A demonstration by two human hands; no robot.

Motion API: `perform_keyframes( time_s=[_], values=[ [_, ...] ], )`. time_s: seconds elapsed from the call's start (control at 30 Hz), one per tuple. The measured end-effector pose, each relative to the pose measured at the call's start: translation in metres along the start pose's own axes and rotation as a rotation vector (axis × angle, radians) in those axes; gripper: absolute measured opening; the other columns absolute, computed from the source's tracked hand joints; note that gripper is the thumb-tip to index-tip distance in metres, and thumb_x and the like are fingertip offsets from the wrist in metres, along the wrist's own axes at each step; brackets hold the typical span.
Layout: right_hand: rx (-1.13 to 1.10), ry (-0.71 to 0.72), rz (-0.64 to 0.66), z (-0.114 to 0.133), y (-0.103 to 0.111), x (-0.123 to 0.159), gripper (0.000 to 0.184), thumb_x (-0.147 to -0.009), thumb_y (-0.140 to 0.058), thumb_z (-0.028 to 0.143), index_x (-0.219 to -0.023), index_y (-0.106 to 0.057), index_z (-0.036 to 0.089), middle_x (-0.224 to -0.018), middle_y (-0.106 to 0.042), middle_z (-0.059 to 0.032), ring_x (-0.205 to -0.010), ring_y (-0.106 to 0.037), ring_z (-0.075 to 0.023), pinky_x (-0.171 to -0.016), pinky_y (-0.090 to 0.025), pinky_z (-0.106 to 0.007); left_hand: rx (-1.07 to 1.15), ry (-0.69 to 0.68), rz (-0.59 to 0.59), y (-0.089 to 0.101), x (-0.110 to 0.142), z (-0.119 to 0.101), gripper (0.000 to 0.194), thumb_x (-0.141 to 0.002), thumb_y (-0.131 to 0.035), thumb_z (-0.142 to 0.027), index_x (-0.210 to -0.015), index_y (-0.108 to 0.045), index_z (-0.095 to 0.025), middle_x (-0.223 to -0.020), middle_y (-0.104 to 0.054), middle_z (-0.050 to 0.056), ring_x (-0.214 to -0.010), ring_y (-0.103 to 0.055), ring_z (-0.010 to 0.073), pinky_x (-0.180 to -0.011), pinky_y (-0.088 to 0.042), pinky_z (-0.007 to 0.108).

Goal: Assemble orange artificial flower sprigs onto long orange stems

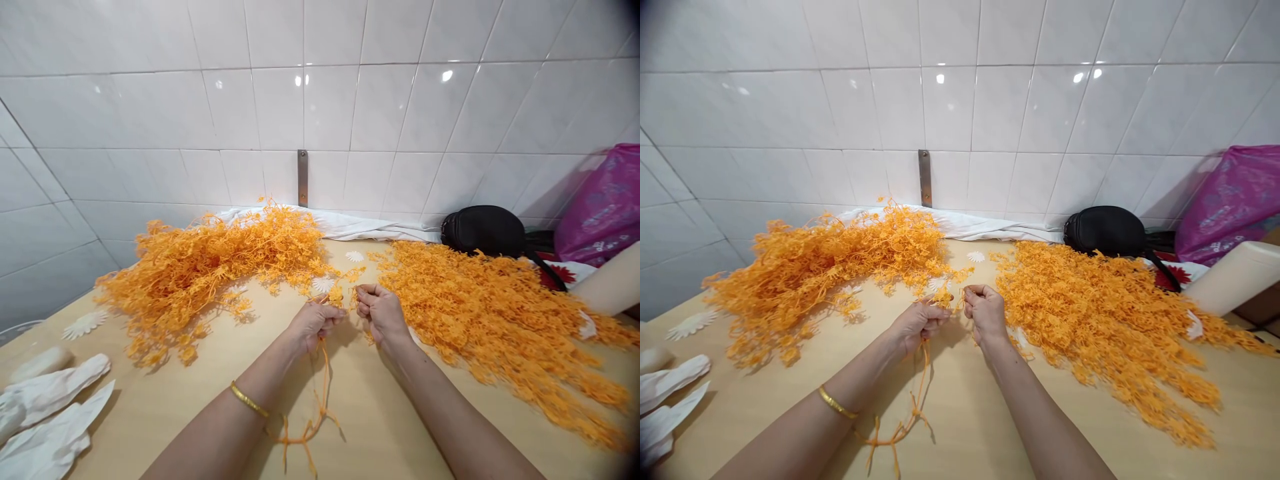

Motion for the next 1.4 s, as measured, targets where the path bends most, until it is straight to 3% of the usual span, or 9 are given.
perform_keyframes(
  time_s=[0.4, 0.6, 0.67, 0.83, 0.97, 1.07, 1.2, 1.3, 1.4],
  values=[
    [-0.055, 0.049, -0.138, 0.007, 0.01, -0.005, 0.024, -0.045, -0.069, 0.022, -0.056, -0.049, 0.018, -0.046, -0.044, 0.0055, -0.034, -0.032, -0.003, -0.032, -0.026, -0.021, 0.106, -0.027, 0.005, -0.011, -0.002, -0.001, 0.018, -0.057, -0.054, -0.008, -0.05, -0.038, -0.015, -0.04, -0.039, -0.005, -0.032, -0.016, -0.0007, -0.036, -0.006, 0.019],
    [-0.058, 0.116, -0.315, 0.039, 0.058, -0.016, 0.03, -0.048, -0.069, 0.022, -0.058, -0.041, 0.019, -0.043, -0.038, 0.0096, -0.033, -0.028, -0.0007, -0.032, -0.025, -0.016, 0.058, 0.0, -0.082, 0.009, 0.004, 0.004, 0.023, -0.054, -0.058, -0.009, -0.051, -0.036, -0.016, -0.037, -0.036, -0.007, -0.031, -0.014, -0.0007, -0.036, -0.005, 0.019],
    [-0.06, 0.135, -0.317, 0.047, 0.064, -0.016, 0.031, -0.05, -0.07, 0.025, -0.06, -0.042, 0.019, -0.044, -0.04, 0.0091, -0.034, -0.031, -0.0011, -0.033, -0.027, -0.016, 0.079, -0.048, -0.083, 0.011, 0.005, 0.003, 0.024, -0.055, -0.061, -0.011, -0.056, -0.037, -0.016, -0.04, -0.04, -0.007, -0.031, -0.016, -0.0006, -0.036, -0.006, 0.018],
    [-0.034, 0.037, -0.024, 0.037, 0.026, -0.005, 0.034, -0.054, -0.071, 0.037, -0.062, -0.044, 0.018, -0.055, -0.052, 0.0038, -0.035, -0.034, -0.0018, -0.034, -0.025, -0.018, 0.028, -0.183, -0.138, 0.012, 0.006, -0.004, 0.022, -0.058, -0.063, -0.015, -0.067, -0.044, -0.016, -0.043, -0.045, -0.005, -0.031, -0.023, 0.0011, -0.035, -0.011, 0.017],
    [0.071, -0.12, 0.246, 0.017, -0.011, 0.015, 0.038, -0.057, -0.068, 0.043, -0.061, -0.041, 0.017, -0.052, -0.048, 0.006, -0.033, -0.027, 0.0001, -0.034, -0.018, -0.017, 0.013, -0.316, -0.227, 0.019, 0.006, -0.014, 0.025, -0.056, -0.063, -0.01, -0.071, -0.044, -0.016, -0.048, -0.048, -0.005, -0.038, -0.037, 0.004, -0.039, -0.025, 0.017],
    [0.207, -0.131, 0.362, 0.007, -0.028, 0.027, 0.037, -0.058, -0.068, 0.044, -0.069, -0.044, 0.019, -0.046, -0.04, 0.0095, -0.033, -0.024, -0.0013, -0.034, -0.016, -0.017, -0.003, -0.371, -0.232, 0.021, 0.004, -0.016, 0.03, -0.054, -0.063, -0.006, -0.074, -0.043, -0.017, -0.048, -0.046, -0.007, -0.042, -0.041, 0.0051, -0.044, -0.031, 0.017],
    [0.412, -0.007, 0.363, 0.002, -0.031, 0.026, 0.032, -0.063, -0.062, 0.046, -0.076, -0.051, 0.018, -0.041, -0.034, 0.0098, -0.034, -0.025, -0.0043, -0.035, -0.018, -0.019, -0.089, -0.379, -0.207, 0.017, 0.004, -0.01, 0.046, -0.057, -0.061, -0.007, -0.096, -0.039, -0.021, -0.047, -0.043, -0.01, -0.04, -0.039, 0.0054, -0.043, -0.028, 0.016],
    [0.571, 0.21, 0.277, 0.015, -0.023, 0.02, 0.027, -0.068, -0.057, 0.043, -0.065, -0.053, 0.017, -0.045, -0.039, 0.0062, -0.039, -0.03, -0.006, -0.039, -0.023, -0.02, -0.138, -0.399, -0.174, 0.013, 0.007, -0.009, 0.063, -0.061, -0.06, -0.013, -0.114, -0.028, -0.026, -0.054, -0.048, -0.008, -0.042, -0.041, 0.006, -0.044, -0.03, 0.017],
    [0.712, 0.361, 0.185, 0.028, -0.014, 0.017, 0.025, -0.07, -0.055, 0.041, -0.06, -0.052, 0.018, -0.049, -0.043, 0.0041, -0.044, -0.034, -0.008, -0.042, -0.026, -0.021, -0.185, -0.418, -0.196, 0.013, 0.009, -0.011, 0.064, -0.064, -0.061, -0.018, -0.117, -0.026, -0.029, -0.057, -0.047, -0.007, -0.042, -0.041, 0.0055, -0.045, -0.031, 0.018]
  ],
)
Point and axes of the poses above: each hand's wrist, its own x-axis away from the middle knuckle, its own y-axis out of the back of the hand, z = x × y, the point moved 7 cm from there along -x, towards the middle knuckle
